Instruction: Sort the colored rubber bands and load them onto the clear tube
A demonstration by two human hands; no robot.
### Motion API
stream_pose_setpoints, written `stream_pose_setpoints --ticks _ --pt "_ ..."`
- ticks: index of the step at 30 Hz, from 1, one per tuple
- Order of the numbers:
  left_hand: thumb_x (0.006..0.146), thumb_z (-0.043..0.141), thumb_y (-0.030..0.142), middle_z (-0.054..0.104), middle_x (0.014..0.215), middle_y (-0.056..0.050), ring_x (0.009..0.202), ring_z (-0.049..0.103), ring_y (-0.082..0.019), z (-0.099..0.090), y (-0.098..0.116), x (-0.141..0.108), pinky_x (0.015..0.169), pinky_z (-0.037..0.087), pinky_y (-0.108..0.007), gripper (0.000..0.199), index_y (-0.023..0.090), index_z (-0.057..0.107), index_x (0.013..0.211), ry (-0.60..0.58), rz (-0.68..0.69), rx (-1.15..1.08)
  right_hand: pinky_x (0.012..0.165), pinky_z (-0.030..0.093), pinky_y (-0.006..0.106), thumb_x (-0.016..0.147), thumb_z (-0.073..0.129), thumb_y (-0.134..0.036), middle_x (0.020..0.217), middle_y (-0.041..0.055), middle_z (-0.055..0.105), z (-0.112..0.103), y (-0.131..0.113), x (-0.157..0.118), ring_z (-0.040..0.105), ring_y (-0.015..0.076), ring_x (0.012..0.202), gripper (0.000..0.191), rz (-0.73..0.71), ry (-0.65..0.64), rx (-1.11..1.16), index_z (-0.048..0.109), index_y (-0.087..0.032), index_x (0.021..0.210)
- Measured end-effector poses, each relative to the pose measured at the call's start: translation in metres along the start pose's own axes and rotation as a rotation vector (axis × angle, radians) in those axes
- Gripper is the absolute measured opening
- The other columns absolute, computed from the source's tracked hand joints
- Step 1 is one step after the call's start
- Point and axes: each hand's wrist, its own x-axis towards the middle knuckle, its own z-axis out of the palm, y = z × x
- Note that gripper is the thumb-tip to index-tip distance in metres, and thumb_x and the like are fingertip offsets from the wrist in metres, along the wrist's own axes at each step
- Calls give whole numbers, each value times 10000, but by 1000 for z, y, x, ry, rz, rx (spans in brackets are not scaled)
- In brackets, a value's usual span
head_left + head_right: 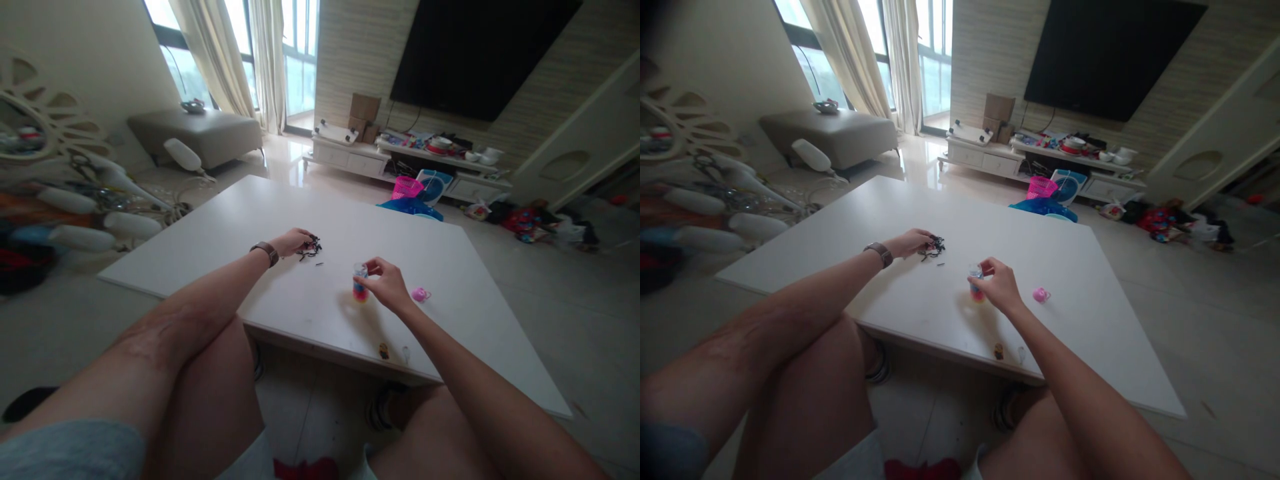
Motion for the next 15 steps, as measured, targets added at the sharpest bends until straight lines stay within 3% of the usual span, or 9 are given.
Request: stream_pose_setpoints --ticks 3,8,15 --pt "707 723 15 698 757 -85 676 653 -113 4 2 -3 687 540 -206 96 91 683 749 -69 -44 -44 721 542 309 699 806 -343 830 27 733 0 -1 -1 698 190 752 251 -4 -11 -35 681 -197 860" --pt "709 750 57 702 723 -72 659 634 -106 14 10 -21 660 509 -205 75 89 736 775 -235 -27 87 703 527 290 696 805 -325 825 22 729 1 -3 -2 692 182 746 233 12 -34 -116 683 -199 850" --pt "718 764 154 733 769 -65 662 626 -111 49 23 -60 679 506 -242 171 109 783 882 -500 88 271 740 523 292 710 786 -324 879 36 747 4 -4 -2 693 182 769 229 10 -84 -260 719 -205 895"
